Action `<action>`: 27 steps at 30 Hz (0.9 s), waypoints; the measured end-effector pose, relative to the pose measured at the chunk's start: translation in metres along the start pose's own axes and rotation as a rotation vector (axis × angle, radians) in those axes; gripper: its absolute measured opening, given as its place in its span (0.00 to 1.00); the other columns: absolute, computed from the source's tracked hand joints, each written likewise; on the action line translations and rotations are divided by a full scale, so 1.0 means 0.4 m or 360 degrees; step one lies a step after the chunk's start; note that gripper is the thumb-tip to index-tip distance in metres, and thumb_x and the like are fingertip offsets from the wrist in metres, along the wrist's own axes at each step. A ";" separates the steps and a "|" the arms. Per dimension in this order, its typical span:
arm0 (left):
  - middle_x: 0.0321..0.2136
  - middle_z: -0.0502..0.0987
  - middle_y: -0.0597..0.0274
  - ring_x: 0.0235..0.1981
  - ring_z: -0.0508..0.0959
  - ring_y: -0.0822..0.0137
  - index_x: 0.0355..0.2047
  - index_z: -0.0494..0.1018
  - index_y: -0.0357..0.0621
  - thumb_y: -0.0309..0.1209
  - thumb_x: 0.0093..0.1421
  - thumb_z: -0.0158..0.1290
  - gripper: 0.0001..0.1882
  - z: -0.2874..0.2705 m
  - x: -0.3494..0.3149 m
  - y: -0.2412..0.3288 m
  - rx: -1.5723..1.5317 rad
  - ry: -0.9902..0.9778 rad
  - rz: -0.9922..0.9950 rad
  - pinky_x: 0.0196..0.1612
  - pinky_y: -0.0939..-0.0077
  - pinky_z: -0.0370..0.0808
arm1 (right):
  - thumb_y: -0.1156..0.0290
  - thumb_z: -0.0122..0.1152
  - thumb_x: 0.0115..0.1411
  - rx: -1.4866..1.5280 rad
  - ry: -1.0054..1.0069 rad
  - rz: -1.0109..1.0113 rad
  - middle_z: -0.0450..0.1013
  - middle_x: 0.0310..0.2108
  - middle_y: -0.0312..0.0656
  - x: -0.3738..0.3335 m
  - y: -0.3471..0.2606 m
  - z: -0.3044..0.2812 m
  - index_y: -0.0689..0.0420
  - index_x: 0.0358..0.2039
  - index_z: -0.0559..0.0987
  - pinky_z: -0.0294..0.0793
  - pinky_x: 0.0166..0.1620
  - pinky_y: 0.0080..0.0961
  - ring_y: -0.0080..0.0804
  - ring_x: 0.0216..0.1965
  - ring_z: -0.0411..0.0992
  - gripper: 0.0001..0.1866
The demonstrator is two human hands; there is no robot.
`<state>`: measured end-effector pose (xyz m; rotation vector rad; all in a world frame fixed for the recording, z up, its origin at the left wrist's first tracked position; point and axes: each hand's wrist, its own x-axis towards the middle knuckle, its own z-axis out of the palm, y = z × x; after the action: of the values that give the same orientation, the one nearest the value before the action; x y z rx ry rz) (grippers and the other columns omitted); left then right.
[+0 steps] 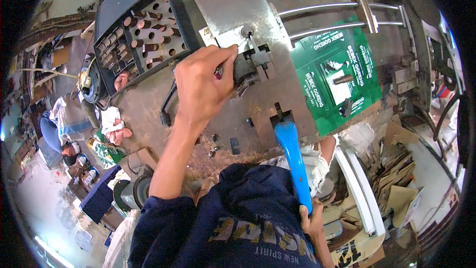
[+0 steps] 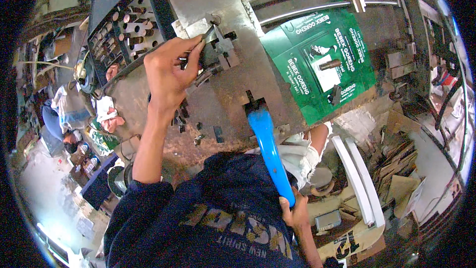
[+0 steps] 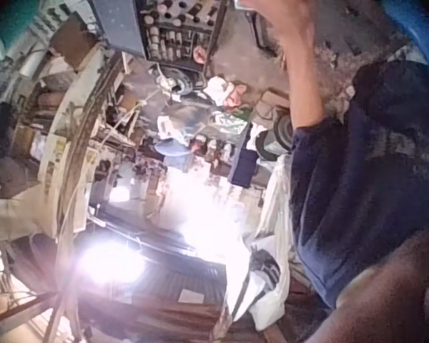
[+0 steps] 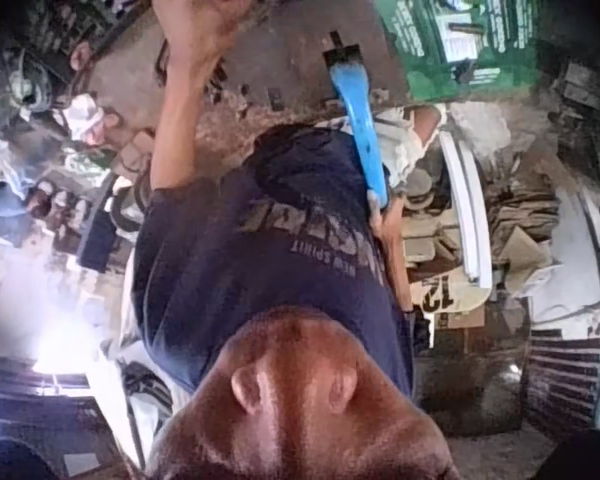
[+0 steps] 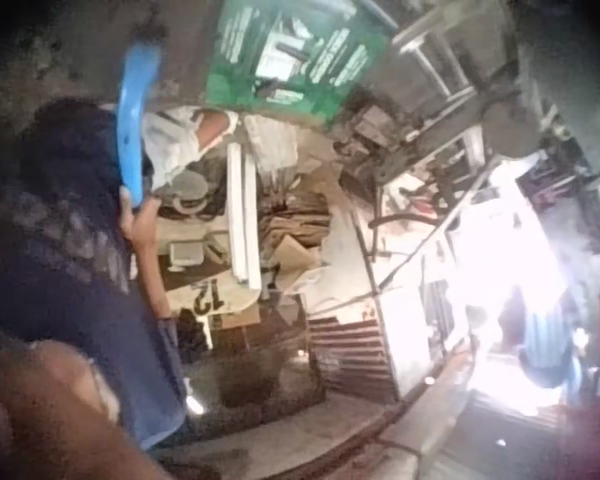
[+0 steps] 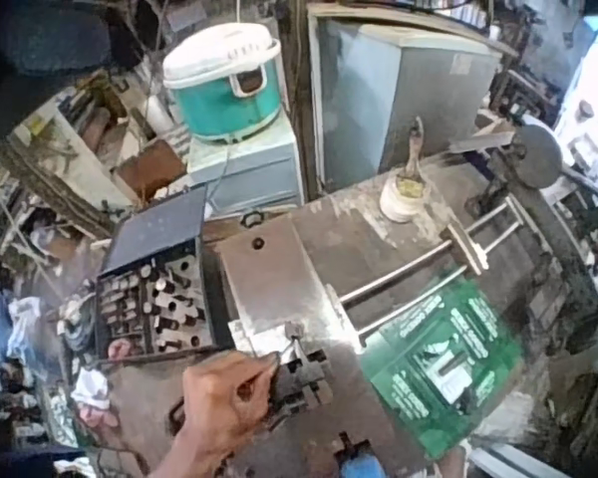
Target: The person measures, cuts, grinds, and shapes thin metal strips using a manual shearing machine and a bench grinder before fitting them into slots on a large white panel.
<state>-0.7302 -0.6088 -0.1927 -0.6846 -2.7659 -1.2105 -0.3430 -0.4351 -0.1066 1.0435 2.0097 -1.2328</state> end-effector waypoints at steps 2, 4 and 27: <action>0.25 0.79 0.52 0.22 0.77 0.55 0.33 0.82 0.39 0.21 0.52 0.59 0.08 0.001 0.001 0.003 -0.0048 0.0005 -0.0034 0.27 0.68 0.73 | 0.55 0.57 0.62 -0.0116 0.0078 0.0060 0.75 0.34 0.57 -0.025 0.004 -0.002 0.68 0.46 0.76 0.66 0.45 0.45 0.51 0.38 0.70 0.26; 0.25 0.79 0.52 0.21 0.77 0.55 0.33 0.82 0.39 0.22 0.52 0.59 0.07 -0.004 0.002 0.003 -0.0027 -0.0021 -0.0034 0.27 0.68 0.73 | 0.55 0.57 0.62 -0.0111 -0.0087 0.0204 0.75 0.36 0.59 -0.016 -0.054 -0.028 0.69 0.46 0.76 0.66 0.46 0.45 0.52 0.40 0.70 0.26; 0.21 0.74 0.64 0.20 0.74 0.67 0.38 0.82 0.40 0.16 0.42 0.62 0.19 -0.228 -0.044 0.290 0.0228 0.0110 0.0725 0.22 0.74 0.68 | 0.46 0.61 0.59 -0.0055 0.0300 -0.0176 0.75 0.30 0.58 0.069 0.113 0.100 0.64 0.39 0.80 0.71 0.41 0.45 0.54 0.36 0.74 0.28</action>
<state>-0.6784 -0.6109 -0.0533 -1.1481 -2.4173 -0.9121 -0.3176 -0.4500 -0.1663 1.0794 2.2510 -1.1889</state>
